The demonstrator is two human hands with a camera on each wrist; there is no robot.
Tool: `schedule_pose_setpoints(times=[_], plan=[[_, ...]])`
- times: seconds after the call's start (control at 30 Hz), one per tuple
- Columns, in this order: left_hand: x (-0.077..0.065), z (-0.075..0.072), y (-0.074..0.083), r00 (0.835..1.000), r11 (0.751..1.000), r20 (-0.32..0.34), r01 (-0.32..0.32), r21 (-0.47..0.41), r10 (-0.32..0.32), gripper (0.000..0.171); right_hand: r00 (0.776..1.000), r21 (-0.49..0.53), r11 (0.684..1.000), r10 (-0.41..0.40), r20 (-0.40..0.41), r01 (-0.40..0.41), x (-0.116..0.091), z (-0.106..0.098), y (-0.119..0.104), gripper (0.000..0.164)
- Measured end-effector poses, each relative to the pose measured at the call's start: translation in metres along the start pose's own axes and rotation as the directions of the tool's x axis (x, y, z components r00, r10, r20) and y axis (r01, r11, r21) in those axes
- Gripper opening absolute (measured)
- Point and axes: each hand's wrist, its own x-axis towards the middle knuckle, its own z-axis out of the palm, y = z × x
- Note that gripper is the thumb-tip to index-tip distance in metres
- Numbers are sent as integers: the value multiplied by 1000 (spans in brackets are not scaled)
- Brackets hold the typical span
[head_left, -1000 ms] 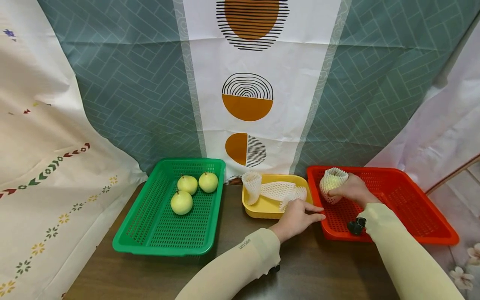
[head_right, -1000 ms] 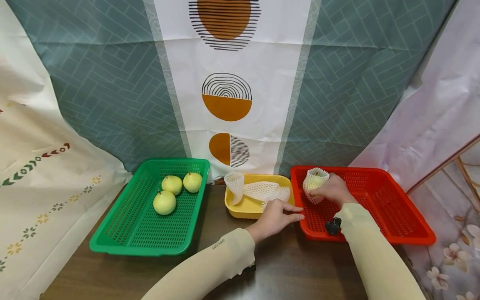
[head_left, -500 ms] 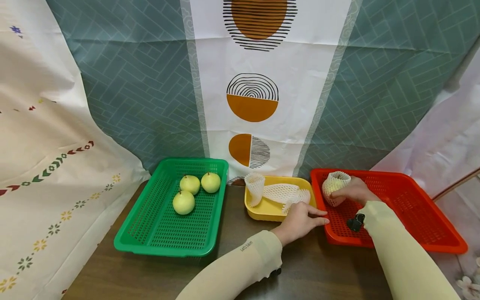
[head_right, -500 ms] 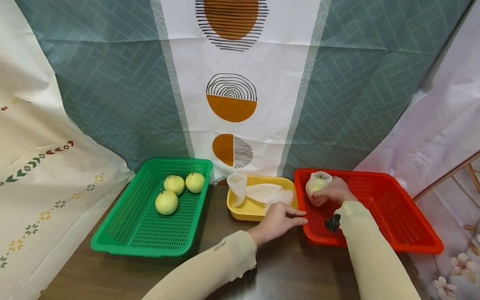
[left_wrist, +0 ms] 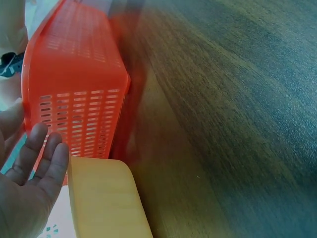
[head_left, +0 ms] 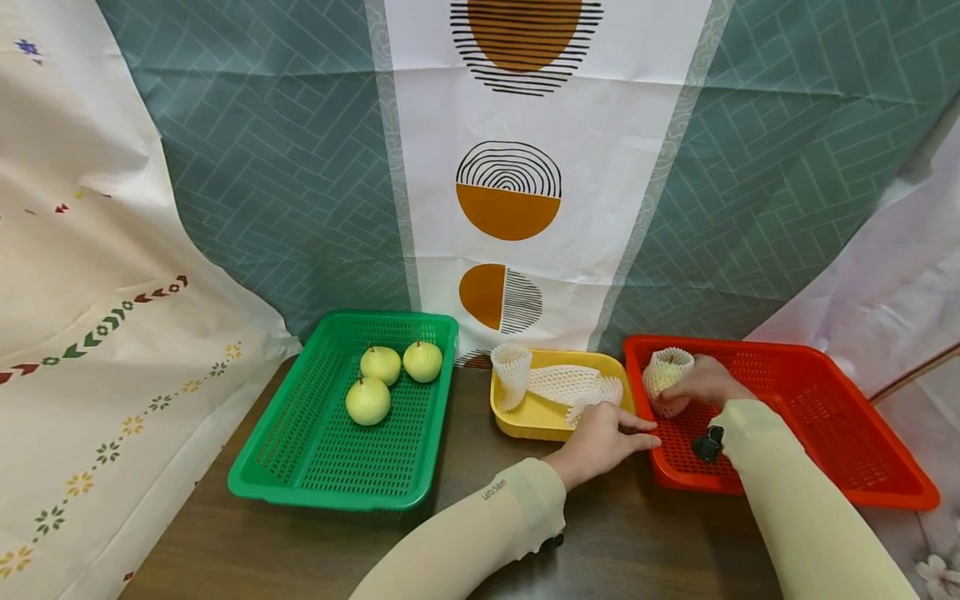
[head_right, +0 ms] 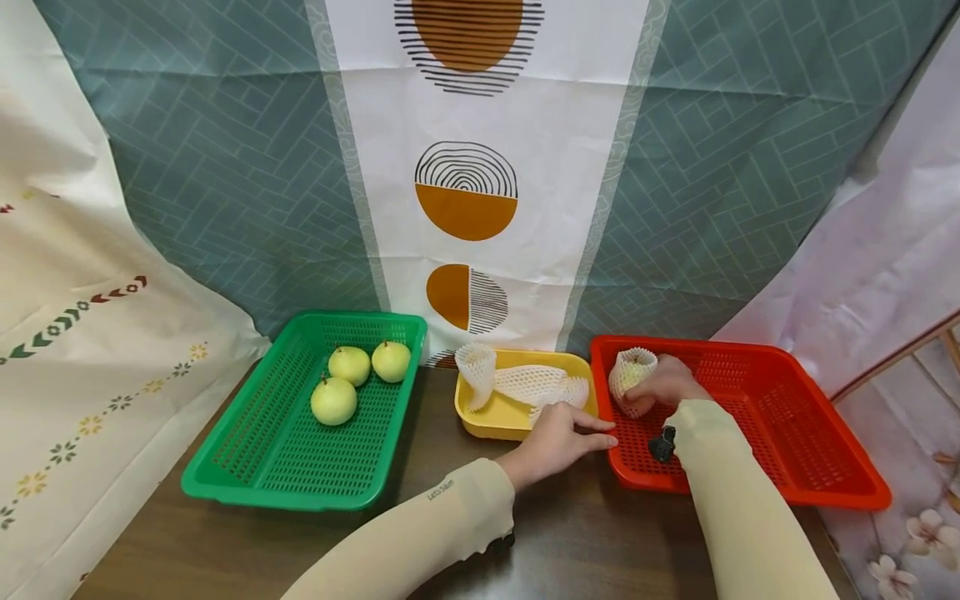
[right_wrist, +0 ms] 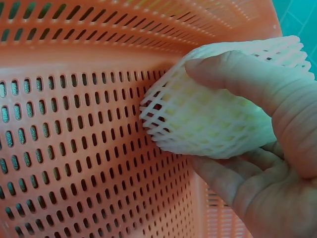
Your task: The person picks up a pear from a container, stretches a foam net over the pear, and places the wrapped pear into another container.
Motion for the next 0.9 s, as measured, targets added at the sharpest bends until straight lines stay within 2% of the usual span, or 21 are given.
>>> schedule_pose_setpoints(times=[0.13, 0.27, 0.47, 0.67, 0.73, 0.9], plan=[[1, 0, -1, 1000, 1000, -9, -8, 8, 8, 25, 1000, -17, 1000, 9, 29, -8, 2, 2, -4, 78], [1, -1, -2, 1000, 1000, -8, -1, 13, 1, 25, 1000, -42, 999, -8, 12, 8, 5, 4, -4, 78], [1, -1, 0, 1000, 1000, -3, 5, 11, -5, 25, 999, -3, 1000, 20, 34, -20, 8, 4, -3, 79], [2, 0, 0, 1000, 1000, 5, 9, -3, -9, 26, 998, 17, 999, 43, 36, -44, 7, 6, -2, 91], [1, -1, -1, 1000, 1000, 5, 13, -3, -13, 26, 999, 10, 999, 43, 31, -43, 5, 7, -3, 95], [1, -2, 0, 1000, 1000, 0, 21, 17, -21, 24, 999, 29, 1000, 0, 39, -2, 3, 10, -4, 90]])
